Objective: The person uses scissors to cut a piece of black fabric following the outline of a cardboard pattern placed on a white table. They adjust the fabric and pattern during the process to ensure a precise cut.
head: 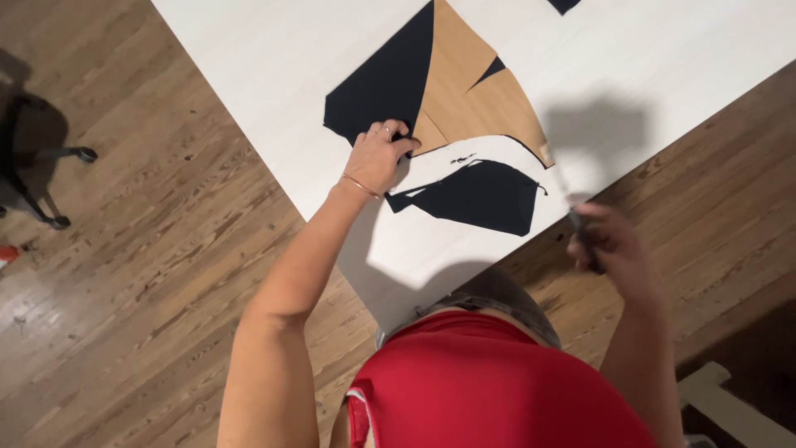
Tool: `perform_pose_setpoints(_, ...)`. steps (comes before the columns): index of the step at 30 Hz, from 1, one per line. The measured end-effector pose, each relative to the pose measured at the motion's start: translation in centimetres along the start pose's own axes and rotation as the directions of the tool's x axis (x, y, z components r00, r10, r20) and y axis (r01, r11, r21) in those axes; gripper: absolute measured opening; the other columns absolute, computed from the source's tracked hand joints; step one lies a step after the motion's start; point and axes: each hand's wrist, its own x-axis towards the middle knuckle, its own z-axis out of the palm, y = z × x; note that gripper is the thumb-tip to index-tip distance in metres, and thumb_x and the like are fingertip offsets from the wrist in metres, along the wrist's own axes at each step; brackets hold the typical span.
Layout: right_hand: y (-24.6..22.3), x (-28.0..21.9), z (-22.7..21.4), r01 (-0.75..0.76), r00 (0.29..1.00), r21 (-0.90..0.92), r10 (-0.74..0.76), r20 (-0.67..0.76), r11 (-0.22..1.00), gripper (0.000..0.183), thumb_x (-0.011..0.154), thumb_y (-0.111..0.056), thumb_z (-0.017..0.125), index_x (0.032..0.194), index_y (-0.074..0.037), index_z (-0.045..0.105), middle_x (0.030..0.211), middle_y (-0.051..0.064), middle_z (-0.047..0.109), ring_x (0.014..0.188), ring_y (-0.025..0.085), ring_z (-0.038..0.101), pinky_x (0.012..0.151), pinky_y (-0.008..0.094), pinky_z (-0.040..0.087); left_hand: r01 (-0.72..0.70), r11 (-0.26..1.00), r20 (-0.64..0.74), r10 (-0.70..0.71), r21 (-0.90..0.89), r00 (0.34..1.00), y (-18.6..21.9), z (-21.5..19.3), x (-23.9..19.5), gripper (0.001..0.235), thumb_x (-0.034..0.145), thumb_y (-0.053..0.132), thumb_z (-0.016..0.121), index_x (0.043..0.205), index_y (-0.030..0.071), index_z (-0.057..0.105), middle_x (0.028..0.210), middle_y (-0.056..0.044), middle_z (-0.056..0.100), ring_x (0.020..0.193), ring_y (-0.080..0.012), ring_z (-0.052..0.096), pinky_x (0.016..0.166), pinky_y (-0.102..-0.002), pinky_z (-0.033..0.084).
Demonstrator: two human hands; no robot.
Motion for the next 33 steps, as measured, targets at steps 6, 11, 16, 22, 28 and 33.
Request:
perform_pose_setpoints(6, -5.4, 6.6, -1.0, 0.074, 0.988, 0.078, -0.063, -0.140, 0.994, 0.066, 0.077, 0.011, 0.051, 0.142, 0.006, 0.048, 0.073, 0.026, 0.058, 0.049, 0.023, 0.054, 0.051, 0.032, 0.045, -0.007, 0.988, -0.302, -0.040, -0.155, 0.952, 6.5, -0.2, 0.8, 0.053, 0.069, 0.000, 0.056, 0.115, 0.017, 0.075, 0.123, -0.006, 0.065, 0.099, -0.0347, 0.063, 0.084, -0.048, 0.052)
perform_pose_setpoints(11, -6.9, 16.0, -1.8, 0.030, 0.999, 0.086, -0.028, -0.028, 0.996, 0.061, 0.080, -0.001, 0.074, 0.138, -0.006, 0.055, 0.079, 0.012, 0.065, 0.054, 0.019, 0.060, 0.047, 0.027, 0.049, 0.362, 0.912, -0.285, -0.406, -0.194, 0.868, 12.3, 3.4, 3.1, 0.041, 0.094, 0.030, 0.066, 0.134, 0.019, 0.064, 0.141, -0.008, 0.055, 0.127, -0.0364, 0.053, 0.106, -0.049, 0.045)
perform_pose_setpoints(16, -8.3, 22.9, -6.8, 0.166, 0.952, -0.034, -0.151, 0.267, 0.986, 0.062, 0.083, -0.003, 0.078, 0.140, -0.003, 0.055, 0.076, 0.015, 0.065, 0.055, 0.024, 0.064, 0.046, 0.030, 0.047, 0.737, 0.582, -0.107, -0.804, -0.345, 0.585, 17.6, 3.9, 9.2, 0.081, 0.098, 0.055, 0.059, 0.161, 0.012, 0.032, 0.170, -0.019, 0.017, 0.157, -0.0479, 0.005, 0.130, -0.052, 0.009)
perform_pose_setpoints(22, -9.1, 27.0, -14.6, 0.193, 0.912, -0.094, -0.144, 0.384, 0.977, 0.064, 0.083, -0.001, 0.076, 0.143, 0.001, 0.051, 0.075, 0.016, 0.066, 0.053, 0.024, 0.064, 0.045, 0.030, 0.051, 0.942, 0.227, -0.200, -0.963, -0.246, 0.180, 16.3, 5.7, 17.8, 0.099, 0.097, 0.068, 0.056, 0.167, 0.017, 0.009, 0.173, -0.019, -0.006, 0.157, -0.0507, -0.004, 0.127, -0.061, 0.011)
perform_pose_setpoints(28, -7.6, 31.0, -18.8, 0.185, 0.923, -0.045, -0.158, 0.352, 0.982, 0.066, 0.080, 0.004, 0.068, 0.143, 0.003, 0.050, 0.072, 0.019, 0.065, 0.049, 0.029, 0.062, 0.041, 0.032, 0.046, 0.996, -0.036, -0.070, -0.997, -0.077, -0.042, 14.4, 5.8, 20.0, 0.083, 0.100, 0.074, 0.038, 0.166, 0.040, 0.002, 0.174, -0.013, -0.009, 0.156, -0.0470, -0.011, 0.116, -0.077, 0.003)
perform_pose_setpoints(33, -6.1, 33.1, -20.3, 0.107, 0.957, -0.053, -0.089, 0.276, 0.993, 0.065, 0.082, 0.003, 0.073, 0.143, 0.000, 0.050, 0.074, 0.016, 0.062, 0.050, 0.024, 0.059, 0.044, 0.029, 0.049, 0.997, 0.052, -0.011, -0.999, 0.049, 0.053, 13.1, 4.1, 20.5, 0.081, 0.099, 0.075, 0.027, 0.165, 0.040, -0.001, 0.174, -0.014, -0.009, 0.156, -0.0449, -0.012, 0.115, -0.076, -0.004)
